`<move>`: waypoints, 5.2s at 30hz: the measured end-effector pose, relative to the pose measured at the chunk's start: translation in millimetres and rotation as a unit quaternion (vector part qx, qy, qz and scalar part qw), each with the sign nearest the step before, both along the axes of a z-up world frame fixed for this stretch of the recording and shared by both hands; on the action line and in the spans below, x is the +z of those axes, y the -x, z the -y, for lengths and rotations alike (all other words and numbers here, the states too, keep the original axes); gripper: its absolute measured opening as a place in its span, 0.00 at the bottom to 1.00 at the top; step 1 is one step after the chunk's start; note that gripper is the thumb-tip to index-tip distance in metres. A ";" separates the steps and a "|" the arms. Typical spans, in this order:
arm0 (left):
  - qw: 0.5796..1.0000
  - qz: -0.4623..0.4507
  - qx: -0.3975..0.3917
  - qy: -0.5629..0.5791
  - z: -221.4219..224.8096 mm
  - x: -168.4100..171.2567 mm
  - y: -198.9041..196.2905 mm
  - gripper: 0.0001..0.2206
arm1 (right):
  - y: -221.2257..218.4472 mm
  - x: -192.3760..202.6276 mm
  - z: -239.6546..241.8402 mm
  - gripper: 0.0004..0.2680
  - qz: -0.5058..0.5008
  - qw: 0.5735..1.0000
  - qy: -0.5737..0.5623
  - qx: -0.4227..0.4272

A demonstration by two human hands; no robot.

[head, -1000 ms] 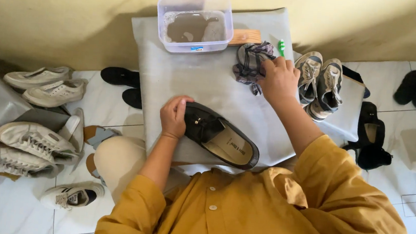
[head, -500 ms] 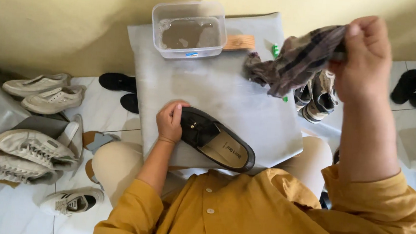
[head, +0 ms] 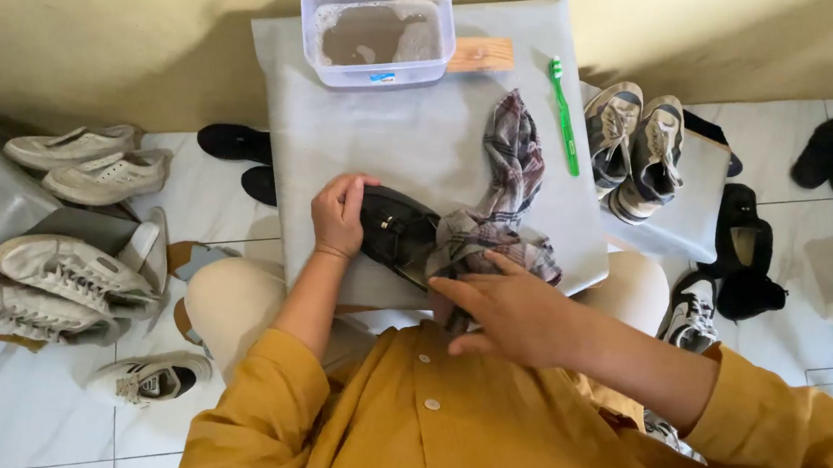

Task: Detailing a black loafer by cleaning it with a brush, cloth, and soapy water.

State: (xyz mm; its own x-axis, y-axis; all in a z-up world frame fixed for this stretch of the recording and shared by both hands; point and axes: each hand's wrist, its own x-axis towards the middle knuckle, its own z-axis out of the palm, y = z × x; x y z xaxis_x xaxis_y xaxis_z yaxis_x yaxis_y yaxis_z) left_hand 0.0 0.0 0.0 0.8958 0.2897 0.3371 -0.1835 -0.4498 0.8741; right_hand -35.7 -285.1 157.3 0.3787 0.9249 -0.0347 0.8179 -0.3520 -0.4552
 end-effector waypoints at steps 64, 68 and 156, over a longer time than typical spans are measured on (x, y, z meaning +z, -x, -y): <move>1.000 -0.004 -0.025 -0.002 4.6 14.6 1.3 0.16 | -9.2 -14.2 -47.5 0.44 -0.029 0.927 0.361 0.099; 0.999 -0.006 -0.035 0.002 4.3 20.1 3.7 0.17 | -12.7 -16.4 -54.1 0.45 -0.029 0.925 0.361 0.113; 0.999 0.042 0.005 -0.004 37.3 9.8 40.0 0.17 | -31.0 -119.3 -57.2 0.37 -0.107 0.968 0.216 0.067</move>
State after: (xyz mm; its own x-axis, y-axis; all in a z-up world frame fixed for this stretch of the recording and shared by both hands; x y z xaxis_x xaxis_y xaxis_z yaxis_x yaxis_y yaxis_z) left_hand -40.0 -37.3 9.8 0.8613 0.2960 0.4131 -0.2508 -0.4594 0.8521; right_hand -4.7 -227.9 38.1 0.1971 0.8473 -0.4932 0.7723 -0.4441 -0.4543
